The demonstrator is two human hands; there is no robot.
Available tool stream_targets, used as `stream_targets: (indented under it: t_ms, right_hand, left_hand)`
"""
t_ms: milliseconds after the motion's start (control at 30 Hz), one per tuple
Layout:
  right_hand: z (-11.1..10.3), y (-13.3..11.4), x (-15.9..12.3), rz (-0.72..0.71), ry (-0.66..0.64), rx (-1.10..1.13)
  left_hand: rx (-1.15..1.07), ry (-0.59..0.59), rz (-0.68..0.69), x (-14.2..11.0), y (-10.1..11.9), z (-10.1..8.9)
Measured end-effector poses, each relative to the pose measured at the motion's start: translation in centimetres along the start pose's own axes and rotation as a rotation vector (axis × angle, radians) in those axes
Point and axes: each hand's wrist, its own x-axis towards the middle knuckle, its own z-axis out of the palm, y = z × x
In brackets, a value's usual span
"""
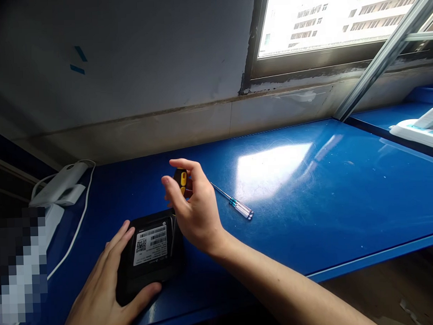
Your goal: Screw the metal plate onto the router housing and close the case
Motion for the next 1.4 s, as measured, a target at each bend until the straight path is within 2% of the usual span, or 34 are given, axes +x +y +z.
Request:
stream_targets:
  t_ms: [133, 233, 333, 533, 700, 1000, 1200, 1400]
  right_hand:
    - [-0.3, 0.0, -0.1, -0.036, -0.004, -0.032]
    - [-0.3, 0.0, -0.1, -0.005, -0.062, 0.059]
    - [-0.2, 0.1, 0.1, 0.044, -0.062, 0.070]
    - [-0.2, 0.0, 0.1, 0.025, 0.000, -0.079]
    - [-0.4, 0.0, 0.0, 0.033, -0.065, 0.040]
    - [-0.1, -0.1, 0.0, 0.050, -0.014, -0.081]
    - [-0.4, 0.1, -0.1, 0.070, -0.075, 0.006]
    - [0.0, 0.0, 0.1, 0.082, -0.056, -0.058]
  left_hand:
    - [0.016, -0.007, 0.016, 0.1, -0.8, 0.2]
    - [0.020, -0.003, 0.024, 0.1, -1.1, 0.3]
    - [0.020, -0.019, 0.011, 0.0, -1.0, 0.3]
    - [-0.023, 0.042, -0.090, 0.0, 1.0, 0.2]
    - [-0.050, 0.061, -0.089, 0.0, 2.0, 0.0]
    - [-0.020, 0.052, -0.090, 0.0, 1.3, 0.2]
    - [0.030, 0.011, 0.030, 0.1, -0.4, 0.2]
    - [0.027, 0.004, 0.038, 0.1, -1.1, 0.4]
